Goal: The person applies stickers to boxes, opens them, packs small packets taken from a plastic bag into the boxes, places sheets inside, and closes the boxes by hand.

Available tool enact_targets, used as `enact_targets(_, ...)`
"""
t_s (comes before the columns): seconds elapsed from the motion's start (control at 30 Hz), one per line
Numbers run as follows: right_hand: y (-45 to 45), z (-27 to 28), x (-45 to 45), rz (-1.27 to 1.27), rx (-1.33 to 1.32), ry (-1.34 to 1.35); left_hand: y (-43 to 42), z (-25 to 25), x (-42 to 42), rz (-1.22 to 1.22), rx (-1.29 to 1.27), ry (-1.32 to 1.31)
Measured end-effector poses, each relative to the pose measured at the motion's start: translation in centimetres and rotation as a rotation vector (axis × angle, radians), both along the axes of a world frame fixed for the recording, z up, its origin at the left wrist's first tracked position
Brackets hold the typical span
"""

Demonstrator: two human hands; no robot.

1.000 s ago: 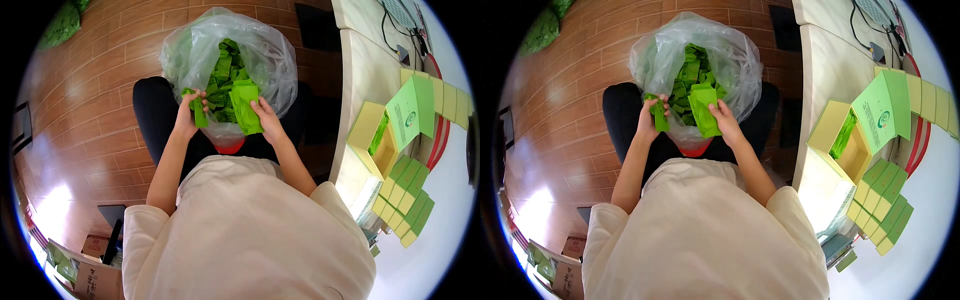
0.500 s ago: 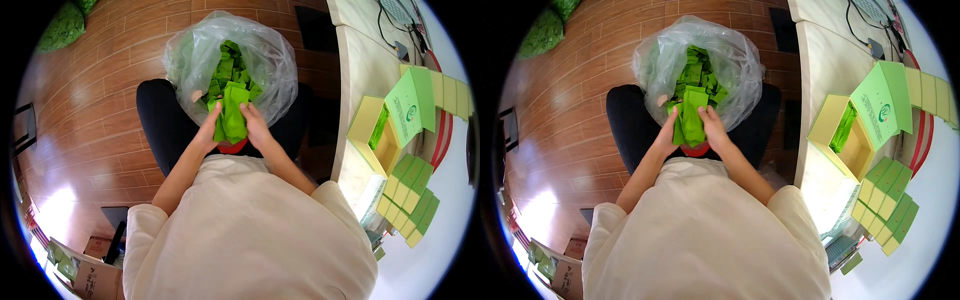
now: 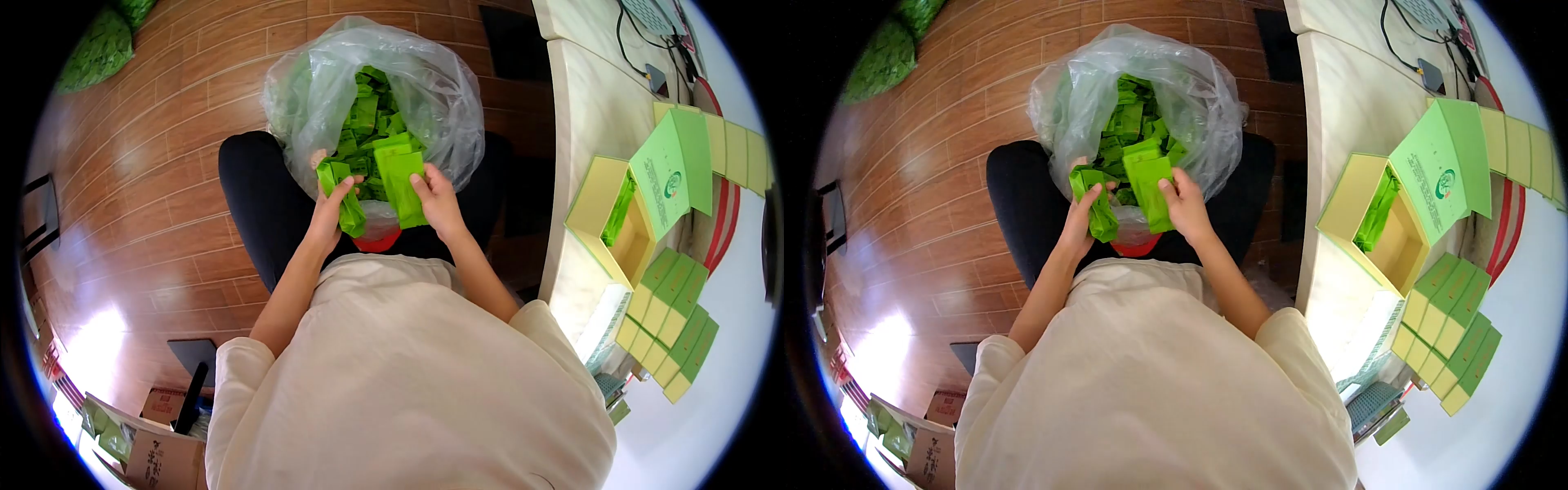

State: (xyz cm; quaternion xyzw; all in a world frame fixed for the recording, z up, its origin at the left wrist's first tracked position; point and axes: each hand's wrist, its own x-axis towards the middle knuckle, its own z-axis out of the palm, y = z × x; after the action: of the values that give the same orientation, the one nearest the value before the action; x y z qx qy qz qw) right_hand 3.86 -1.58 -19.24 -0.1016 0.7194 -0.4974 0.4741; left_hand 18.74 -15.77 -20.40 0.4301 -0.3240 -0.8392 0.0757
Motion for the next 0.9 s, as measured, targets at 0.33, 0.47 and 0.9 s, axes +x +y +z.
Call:
enact_targets(0.33,-2.2,1.9,2.7,-0.011,0.009,-0.377,1.4,1.2,-0.6,-0.118,0.193,0.08)
enact_targets(0.47,-1.2,-0.1,2.9,0.182,0.126,0.02,1.6,1.0,-0.6,-0.043,0.161,0.074)
enact_targets(0.9,-3.2,3.1,2.1,0.134,0.083,0.113,2.2,0.9,-1.2,-0.224,-0.345,-0.074)
